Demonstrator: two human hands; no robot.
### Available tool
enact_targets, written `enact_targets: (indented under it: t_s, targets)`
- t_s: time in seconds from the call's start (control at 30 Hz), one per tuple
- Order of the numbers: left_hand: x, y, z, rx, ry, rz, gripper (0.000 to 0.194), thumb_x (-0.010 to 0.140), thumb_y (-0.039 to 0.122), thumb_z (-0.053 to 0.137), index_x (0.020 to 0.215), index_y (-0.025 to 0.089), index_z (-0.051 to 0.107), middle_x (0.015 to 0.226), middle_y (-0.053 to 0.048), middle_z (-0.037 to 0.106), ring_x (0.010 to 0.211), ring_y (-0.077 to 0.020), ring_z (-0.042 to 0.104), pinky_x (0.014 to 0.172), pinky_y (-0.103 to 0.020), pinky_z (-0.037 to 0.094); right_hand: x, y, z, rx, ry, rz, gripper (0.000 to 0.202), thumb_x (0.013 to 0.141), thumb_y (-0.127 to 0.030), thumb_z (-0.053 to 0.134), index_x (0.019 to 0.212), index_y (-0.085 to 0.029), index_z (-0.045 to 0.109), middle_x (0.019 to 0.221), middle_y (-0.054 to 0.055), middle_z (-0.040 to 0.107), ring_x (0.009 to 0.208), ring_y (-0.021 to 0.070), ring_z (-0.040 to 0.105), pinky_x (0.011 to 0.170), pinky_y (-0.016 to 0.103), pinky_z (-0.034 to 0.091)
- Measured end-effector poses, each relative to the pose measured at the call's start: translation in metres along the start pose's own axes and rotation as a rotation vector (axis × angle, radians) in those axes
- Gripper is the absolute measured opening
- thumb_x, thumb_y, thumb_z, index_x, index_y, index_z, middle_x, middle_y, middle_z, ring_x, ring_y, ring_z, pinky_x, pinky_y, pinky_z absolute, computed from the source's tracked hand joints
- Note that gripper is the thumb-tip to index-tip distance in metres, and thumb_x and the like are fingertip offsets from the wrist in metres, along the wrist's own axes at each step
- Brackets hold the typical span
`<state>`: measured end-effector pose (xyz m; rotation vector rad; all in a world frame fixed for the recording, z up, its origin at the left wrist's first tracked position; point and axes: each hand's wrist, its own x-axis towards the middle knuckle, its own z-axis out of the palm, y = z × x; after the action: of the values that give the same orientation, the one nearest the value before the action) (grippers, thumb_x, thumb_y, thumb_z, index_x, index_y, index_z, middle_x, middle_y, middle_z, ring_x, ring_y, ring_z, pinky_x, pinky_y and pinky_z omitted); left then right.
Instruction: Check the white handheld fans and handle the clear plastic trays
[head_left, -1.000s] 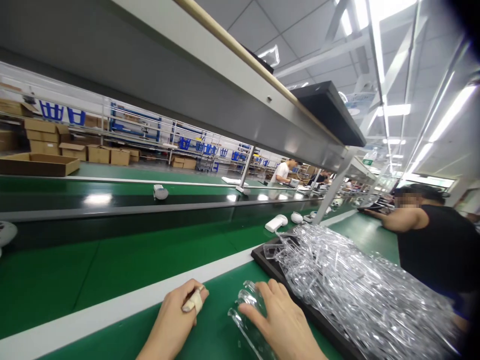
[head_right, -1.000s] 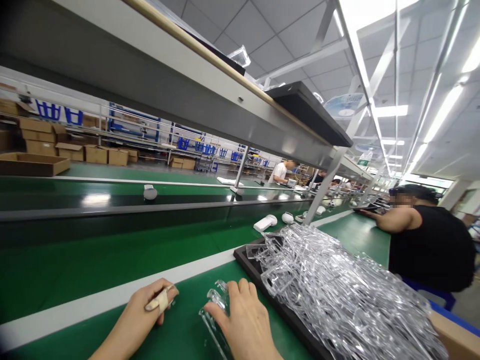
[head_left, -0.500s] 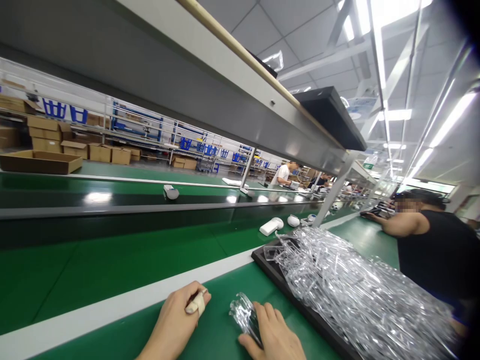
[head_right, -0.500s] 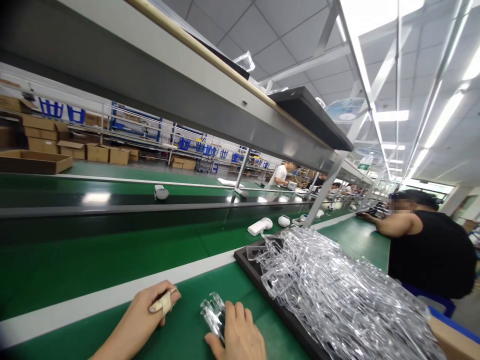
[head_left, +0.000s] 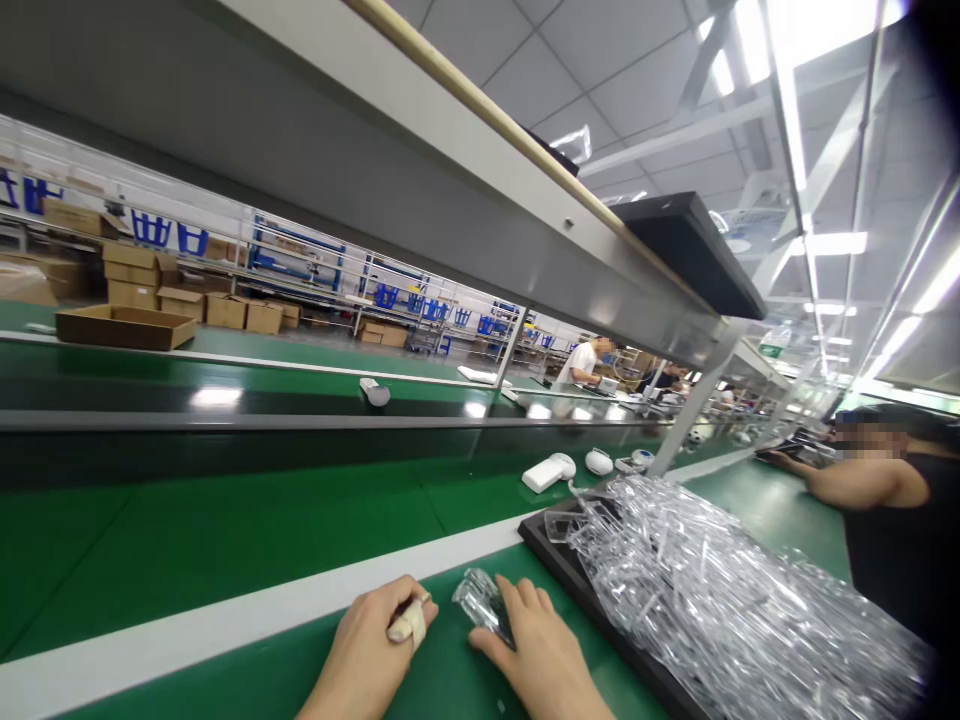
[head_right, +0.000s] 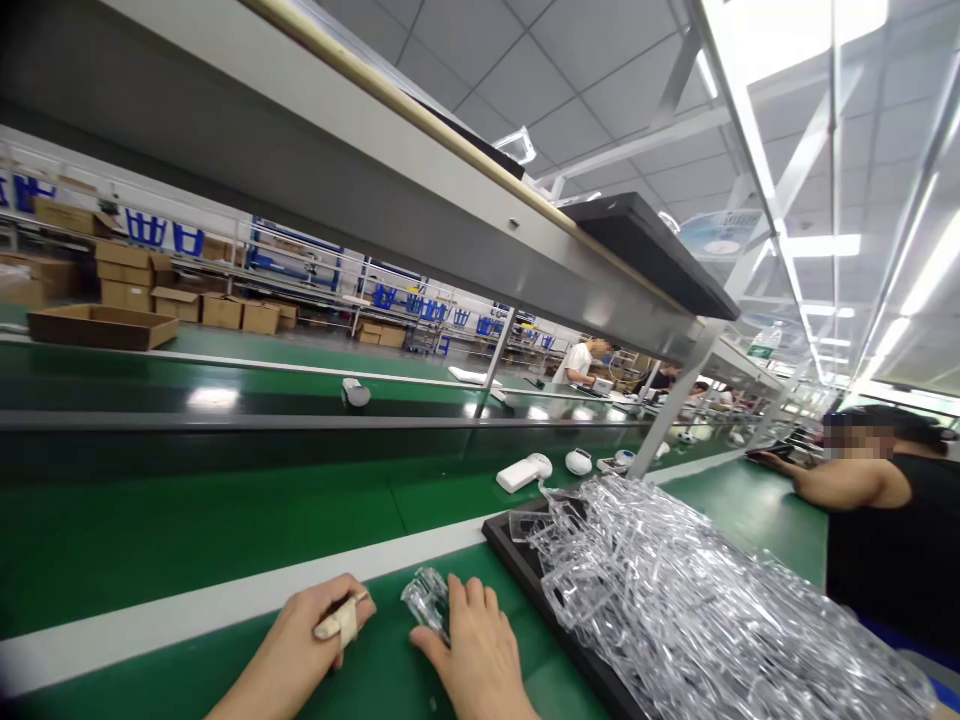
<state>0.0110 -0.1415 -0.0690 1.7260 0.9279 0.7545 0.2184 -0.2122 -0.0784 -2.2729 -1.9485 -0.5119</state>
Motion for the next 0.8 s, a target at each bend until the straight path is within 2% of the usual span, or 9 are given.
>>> enact_targets:
  t_s: [0.13, 0.37, 0.5, 0.67, 0.8]
  targets:
    - [0.000, 0.004, -0.002, 0.014, -0.033, -0.020, 0.023, 0.078, 0.039, 0.043, 0.072, 0.019, 0.053, 0.068, 0.000, 0.056, 0.055, -0.0126, 0.049, 0.053, -0.021, 0.035, 0.000, 0.002, 0.019, -0.047, 0.068, 0.040, 0.054, 0.090, -0.045, 0.053, 0.126, -0.005, 0.050, 0.099, 0.014, 0.058, 0.092, 0.0308, 0.058, 0.070, 0.043, 0.054]
    - [0.001, 0.004, -0.001, 0.027, -0.022, -0.022, 0.024, 0.078, 0.040, 0.043, 0.071, 0.019, 0.053, 0.064, 0.000, 0.054, 0.053, -0.0130, 0.049, 0.052, -0.021, 0.036, -0.006, 0.009, 0.018, -0.085, 0.126, -0.071, 0.046, 0.098, -0.046, 0.032, 0.123, -0.014, 0.053, 0.090, 0.008, 0.058, 0.084, 0.0238, 0.059, 0.065, 0.034, 0.054]
    - [0.002, 0.003, 0.000, 0.031, -0.016, -0.032, 0.021, 0.078, 0.037, 0.044, 0.070, 0.019, 0.053, 0.063, 0.000, 0.052, 0.051, -0.0120, 0.046, 0.048, -0.019, 0.033, -0.007, 0.008, 0.019, -0.080, 0.124, -0.121, 0.045, 0.096, -0.045, 0.040, 0.126, -0.013, 0.052, 0.093, 0.008, 0.059, 0.085, 0.0234, 0.060, 0.065, 0.033, 0.055]
    - [0.002, 0.006, -0.003, 0.053, -0.044, -0.032, 0.020, 0.079, 0.034, 0.044, 0.071, 0.019, 0.053, 0.063, 0.000, 0.052, 0.051, -0.0121, 0.048, 0.050, -0.020, 0.035, -0.009, 0.008, 0.018, 0.017, 0.040, -0.101, 0.051, 0.080, -0.035, 0.063, 0.125, -0.011, 0.054, 0.099, 0.010, 0.060, 0.091, 0.0269, 0.060, 0.071, 0.035, 0.056]
    - [0.003, 0.006, -0.005, 0.014, -0.070, -0.040, 0.021, 0.078, 0.037, 0.043, 0.072, 0.019, 0.052, 0.064, -0.001, 0.052, 0.051, -0.0124, 0.046, 0.049, -0.020, 0.035, -0.008, 0.011, 0.009, 0.103, 0.028, -0.057, 0.044, 0.078, -0.029, 0.064, 0.119, -0.014, 0.058, 0.101, 0.008, 0.060, 0.095, 0.0242, 0.059, 0.077, 0.030, 0.054]
